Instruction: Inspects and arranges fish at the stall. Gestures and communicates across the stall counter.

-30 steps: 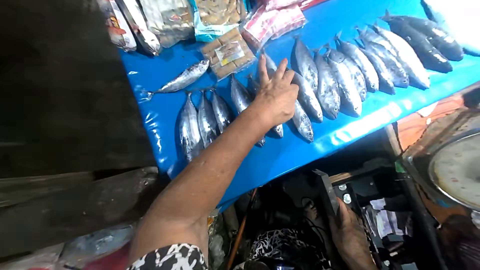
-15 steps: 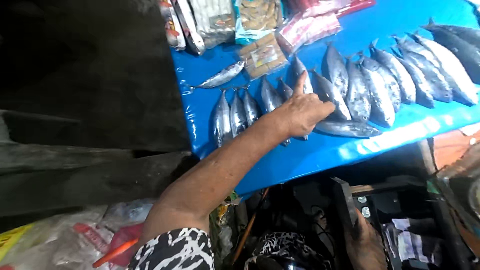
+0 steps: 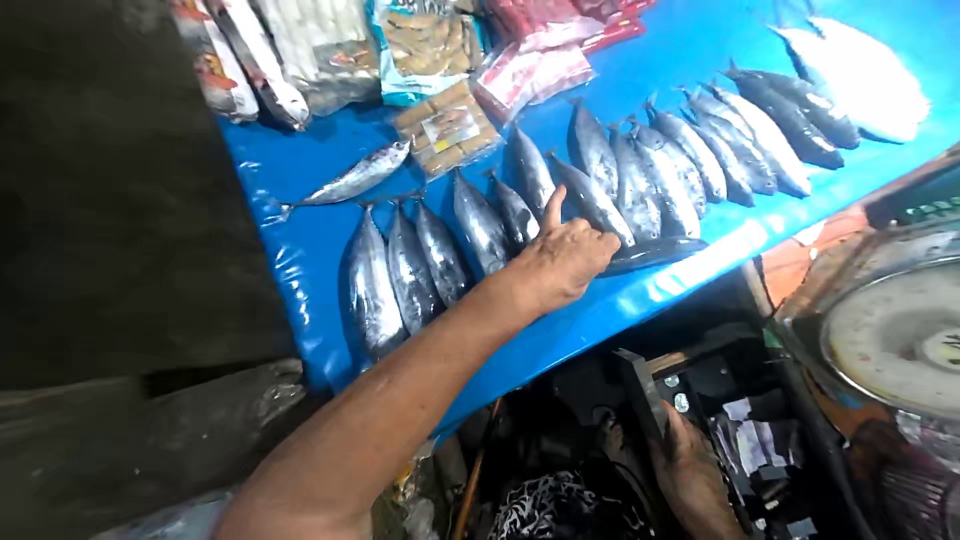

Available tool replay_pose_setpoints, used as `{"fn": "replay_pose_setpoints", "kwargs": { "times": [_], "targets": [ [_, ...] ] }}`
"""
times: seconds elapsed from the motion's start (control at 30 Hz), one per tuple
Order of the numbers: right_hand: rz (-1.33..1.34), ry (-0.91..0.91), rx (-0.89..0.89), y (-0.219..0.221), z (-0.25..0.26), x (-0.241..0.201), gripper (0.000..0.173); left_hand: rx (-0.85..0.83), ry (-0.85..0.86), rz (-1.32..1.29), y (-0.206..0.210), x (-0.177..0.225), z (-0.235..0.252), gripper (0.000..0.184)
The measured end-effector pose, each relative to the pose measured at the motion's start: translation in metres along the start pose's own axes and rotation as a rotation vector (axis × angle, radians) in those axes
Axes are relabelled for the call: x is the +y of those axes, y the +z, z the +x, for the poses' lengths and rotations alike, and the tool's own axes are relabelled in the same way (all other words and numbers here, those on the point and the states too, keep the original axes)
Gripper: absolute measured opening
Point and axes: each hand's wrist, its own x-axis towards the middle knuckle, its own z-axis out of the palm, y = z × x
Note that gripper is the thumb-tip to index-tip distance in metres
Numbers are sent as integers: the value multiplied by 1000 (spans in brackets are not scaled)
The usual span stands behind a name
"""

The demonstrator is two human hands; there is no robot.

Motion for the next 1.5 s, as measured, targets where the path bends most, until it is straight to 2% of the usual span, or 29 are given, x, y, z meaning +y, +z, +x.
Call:
{"fn": "replay_pose_setpoints", "kwargs": {
  "times": [0.07,0.13,0.2,0.27,0.4,0.5,0.63,0.73,0.83,0.93,1.07,1.23,1.33,1.5],
  "targets": [
    [-10,-22,23,2,1,1,53,-5,-16,-115,-1,2,1,23],
    [2,-22,13,2,1,1,54,-11,-104,-317,-12,-1,4,26],
    [9,-8,-11,2,2,2,54,103,-170,-553,-30,-8,0,22],
    [22,21,-39,1,3,1,55,201,-215,-678,-50,-22,-10,21],
    [54,40,-84,-5,2,-1,60,372,-261,-621,-87,-55,-43,20],
    [68,50,-139,-11,1,-5,62,534,-382,-627,-120,-73,-73,16],
    [94,45,-160,-14,0,-4,61,662,-526,-577,-130,-115,-117,20],
    [83,43,-158,-13,0,-4,62,580,-831,-496,-115,-145,-150,26],
    [66,59,-147,-10,1,-3,62,385,-1062,-292,-103,-159,-174,31],
    [63,58,-121,-8,1,-4,61,267,-1163,-178,-108,-144,-173,35],
    [83,101,-137,-8,1,-5,64,175,-1085,-93,-122,-101,-182,54],
    [142,70,-142,-12,0,-9,64,235,-1043,95,-103,-32,-260,55],
    [145,15,-129,-9,-1,-2,66,238,-1092,214,-76,-12,-309,70],
    [136,-91,-90,-5,-6,9,69,360,-1051,292,-60,1,-323,79]
  ]
}}
